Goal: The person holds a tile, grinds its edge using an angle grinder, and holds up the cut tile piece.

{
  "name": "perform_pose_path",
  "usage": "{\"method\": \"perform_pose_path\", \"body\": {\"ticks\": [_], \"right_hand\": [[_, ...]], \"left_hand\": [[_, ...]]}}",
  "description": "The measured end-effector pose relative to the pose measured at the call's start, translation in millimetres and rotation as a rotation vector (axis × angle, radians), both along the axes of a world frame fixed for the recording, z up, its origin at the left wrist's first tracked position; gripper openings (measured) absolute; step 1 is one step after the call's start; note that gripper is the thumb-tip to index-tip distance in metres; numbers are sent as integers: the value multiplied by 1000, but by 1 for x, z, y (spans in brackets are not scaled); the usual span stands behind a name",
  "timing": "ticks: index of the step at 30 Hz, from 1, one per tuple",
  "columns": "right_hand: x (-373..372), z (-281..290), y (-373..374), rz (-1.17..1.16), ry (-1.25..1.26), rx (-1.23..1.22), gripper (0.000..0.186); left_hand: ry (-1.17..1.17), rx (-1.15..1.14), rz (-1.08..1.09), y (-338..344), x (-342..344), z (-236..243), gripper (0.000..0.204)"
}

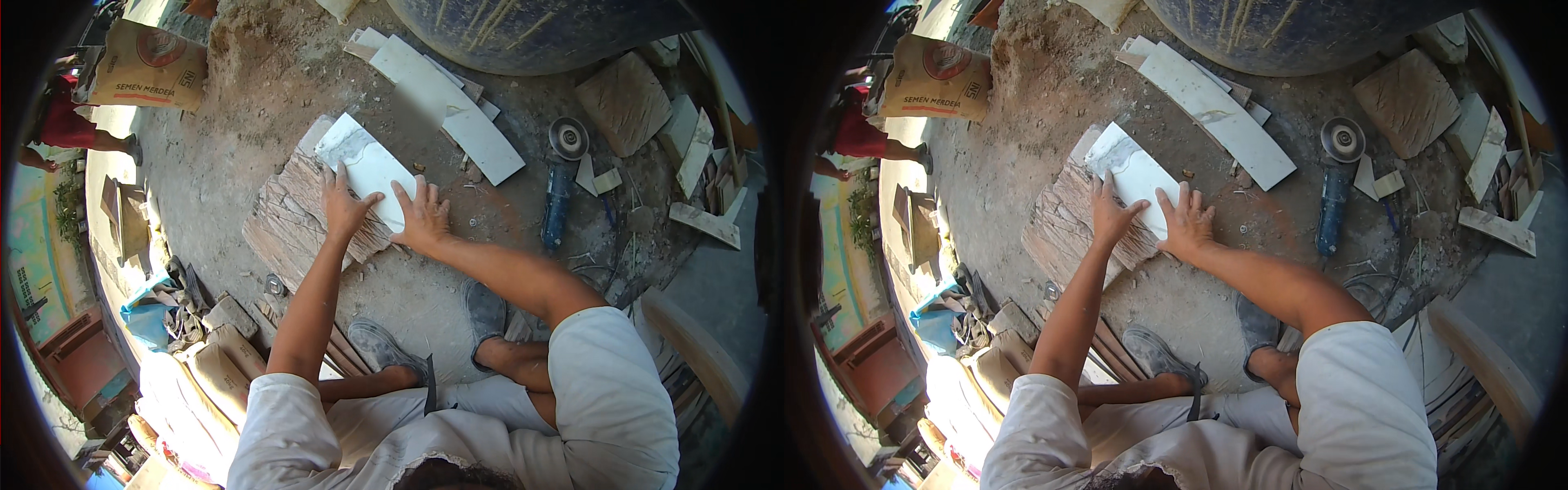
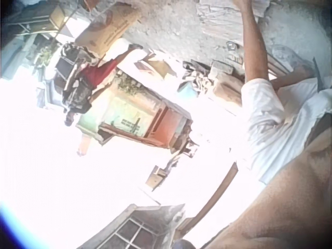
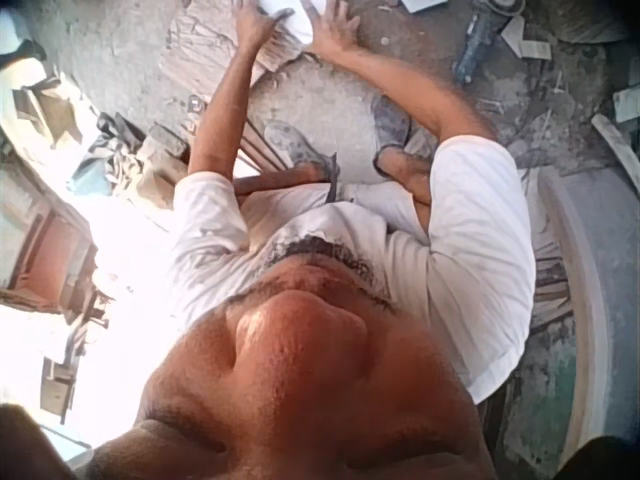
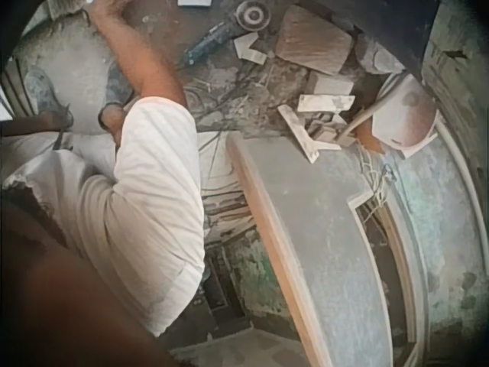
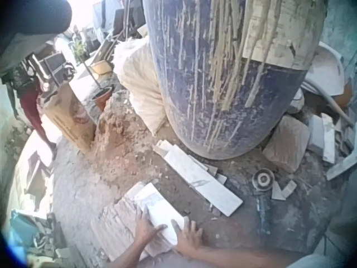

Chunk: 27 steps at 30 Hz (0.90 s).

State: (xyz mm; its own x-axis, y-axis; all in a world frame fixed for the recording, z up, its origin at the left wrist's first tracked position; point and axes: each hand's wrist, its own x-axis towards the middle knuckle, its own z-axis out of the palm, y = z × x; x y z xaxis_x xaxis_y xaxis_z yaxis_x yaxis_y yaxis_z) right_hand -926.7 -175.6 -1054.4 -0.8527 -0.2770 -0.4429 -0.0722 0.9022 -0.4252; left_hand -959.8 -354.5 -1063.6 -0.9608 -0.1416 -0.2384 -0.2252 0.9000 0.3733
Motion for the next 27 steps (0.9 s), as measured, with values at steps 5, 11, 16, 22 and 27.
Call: {"method": "perform_pose_path", "body": {"ticks": [5,11,16,22,27], "right_hand": [[-15,3,49,277,208,-145,121],[-37,57,206,79,384,-214,66],[4,33,288,-473,387,12,76],[11,-23,294,-863,21,-173,100],[-14,-47,295,-884,-19,-107,96]], "left_hand": [[31,25,28,-2,9,-13,106],[-81,-123,-91,59,41,30,119],[-261,-253,-147,104,58,30,128],[-169,-190,-153,92,66,9,118],[-178,-211,-138,92,61,11,117]]}}
